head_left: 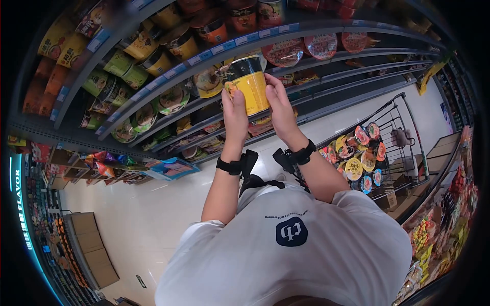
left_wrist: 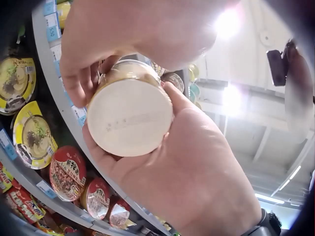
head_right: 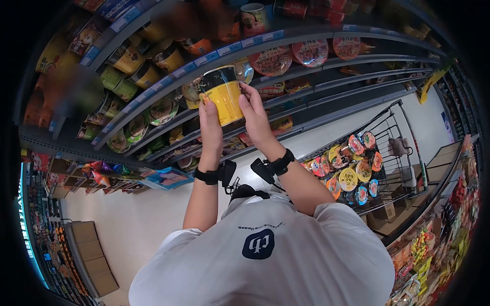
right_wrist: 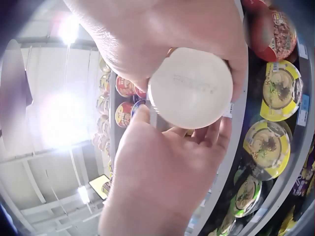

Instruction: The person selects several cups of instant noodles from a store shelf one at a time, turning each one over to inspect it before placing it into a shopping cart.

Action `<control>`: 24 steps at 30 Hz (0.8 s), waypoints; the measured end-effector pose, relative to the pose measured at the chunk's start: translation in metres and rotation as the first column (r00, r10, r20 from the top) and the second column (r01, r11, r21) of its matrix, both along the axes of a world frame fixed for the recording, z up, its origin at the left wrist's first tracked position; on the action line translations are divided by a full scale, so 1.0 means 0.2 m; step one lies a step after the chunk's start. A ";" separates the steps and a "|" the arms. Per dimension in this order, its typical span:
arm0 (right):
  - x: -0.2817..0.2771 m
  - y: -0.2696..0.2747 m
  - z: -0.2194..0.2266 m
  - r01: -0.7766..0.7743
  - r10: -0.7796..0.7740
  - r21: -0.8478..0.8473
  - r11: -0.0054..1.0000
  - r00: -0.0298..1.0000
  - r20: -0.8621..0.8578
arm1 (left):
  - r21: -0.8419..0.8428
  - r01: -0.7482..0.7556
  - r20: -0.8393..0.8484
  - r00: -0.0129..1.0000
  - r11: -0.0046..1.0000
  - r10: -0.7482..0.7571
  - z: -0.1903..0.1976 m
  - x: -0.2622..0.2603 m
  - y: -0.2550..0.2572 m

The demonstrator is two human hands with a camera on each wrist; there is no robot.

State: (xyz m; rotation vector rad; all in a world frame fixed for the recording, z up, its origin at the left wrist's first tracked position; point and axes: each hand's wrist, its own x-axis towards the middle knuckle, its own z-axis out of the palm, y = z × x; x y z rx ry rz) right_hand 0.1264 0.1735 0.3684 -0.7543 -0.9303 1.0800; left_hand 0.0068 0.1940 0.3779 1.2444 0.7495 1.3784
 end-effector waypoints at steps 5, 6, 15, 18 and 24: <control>0.12 -0.08 0.05 -0.256 0.200 -0.087 0.963 0.892 -0.406 | -0.083 0.215 0.032 0.976 0.973 -0.213 -0.08 0.09 0.07; 0.14 -0.09 0.05 -0.224 0.168 -0.091 0.970 0.897 -0.409 | -0.088 0.247 0.031 0.969 0.965 -0.245 -0.11 0.11 0.10; 0.24 -0.19 0.01 0.515 -0.495 0.016 0.857 0.816 0.299 | -0.101 0.464 -0.072 0.879 0.880 -0.472 -0.07 0.35 0.13; 0.27 -0.26 0.02 0.493 -0.487 0.035 0.869 0.841 0.236 | -0.210 0.546 -0.012 0.828 0.811 -0.560 -0.03 0.36 0.12; 0.27 -0.38 0.01 0.417 -0.410 -0.118 0.901 0.908 0.082 | -0.182 0.822 0.143 0.565 0.539 -0.813 -0.13 0.37 0.19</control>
